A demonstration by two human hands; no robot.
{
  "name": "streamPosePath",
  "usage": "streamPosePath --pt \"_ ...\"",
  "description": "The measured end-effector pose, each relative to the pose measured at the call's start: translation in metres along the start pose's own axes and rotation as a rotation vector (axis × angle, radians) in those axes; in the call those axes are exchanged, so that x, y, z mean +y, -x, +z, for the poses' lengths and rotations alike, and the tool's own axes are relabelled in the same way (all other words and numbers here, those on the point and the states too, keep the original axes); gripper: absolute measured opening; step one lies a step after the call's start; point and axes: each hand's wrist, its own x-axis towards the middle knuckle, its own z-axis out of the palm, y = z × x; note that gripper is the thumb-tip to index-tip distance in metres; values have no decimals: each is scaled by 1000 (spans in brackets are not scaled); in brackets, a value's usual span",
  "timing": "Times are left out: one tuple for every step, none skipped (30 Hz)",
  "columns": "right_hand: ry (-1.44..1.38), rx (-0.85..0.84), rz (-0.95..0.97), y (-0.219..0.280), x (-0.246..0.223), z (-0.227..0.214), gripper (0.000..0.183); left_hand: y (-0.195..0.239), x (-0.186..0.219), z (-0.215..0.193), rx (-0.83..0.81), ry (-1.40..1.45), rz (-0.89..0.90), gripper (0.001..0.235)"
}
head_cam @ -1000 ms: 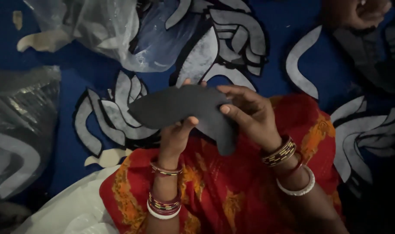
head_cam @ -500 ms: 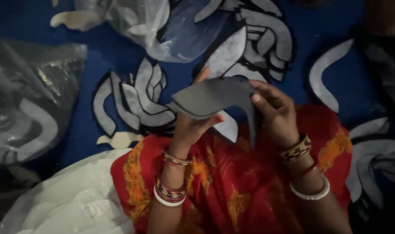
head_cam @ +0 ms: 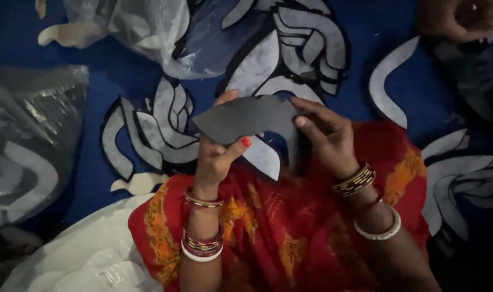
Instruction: The person sits on the floor and handles white and black curved craft pieces. They pick up the pieces, align them, and appear to be assembling or inspecting them by hand.
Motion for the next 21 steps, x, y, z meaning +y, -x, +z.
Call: streamPosePath --pt "-2 4 -3 0 0 -1 35 0 -1 0 -5 -2 1 72" --pt "18 1 -20 0 0 -2 34 0 -2 0 8 -17 -8 73" --pt "36 -5 -36 0 1 -3 33 1 -2 0 25 -34 -18 74" --pt "33 -4 -37 -1 -2 -3 33 1 1 0 23 -37 -19 74" --pt "62 1 -33 -1 -5 -4 33 2 3 1 24 -40 -34 77" --pt "90 5 -29 1 -9 -6 33 4 5 3 25 -43 -49 81" --pt "91 8 -29 2 -7 -11 33 10 19 8 23 -43 -51 81" --pt "-30 53 -32 5 -7 -16 33 17 33 14 67 -23 -167 85" --pt "-152 99 -51 3 -7 -21 33 19 48 19 102 -9 -272 90" --pt "-153 105 -66 4 -13 -30 33 51 50 11 92 -15 -263 90" --pt "-146 128 -63 5 -18 -39 33 81 50 1 108 38 -503 91" --pt "-138 150 -60 7 -22 -48 34 111 50 -10 125 89 -745 93" --pt "-140 160 -68 8 -31 -51 34 125 55 2 114 82 -743 93" --pt "-78 153 -85 10 -40 -54 34 140 59 13 -6 37 -835 86" --pt "-18 142 -95 14 -48 -55 34 158 64 24 -120 -9 -931 83" --pt "-22 148 -97 18 -51 -51 34 167 62 29 -124 -14 -933 83" --pt "-67 120 -103 19 -54 -47 34 176 59 34 -295 -497 -892 82" --pt "-111 93 -109 20 -57 -41 34 185 56 39 -460 -979 -811 82" --pt "-115 86 -113 22 -59 -36 34 166 75 50 -452 -983 -809 82" --pt "-156 50 -115 25 -61 -30 34 147 94 60 -250 -971 -753 81" --pt "-194 10 -119 26 -64 -25 34 128 113 71 -46 -951 -693 81"
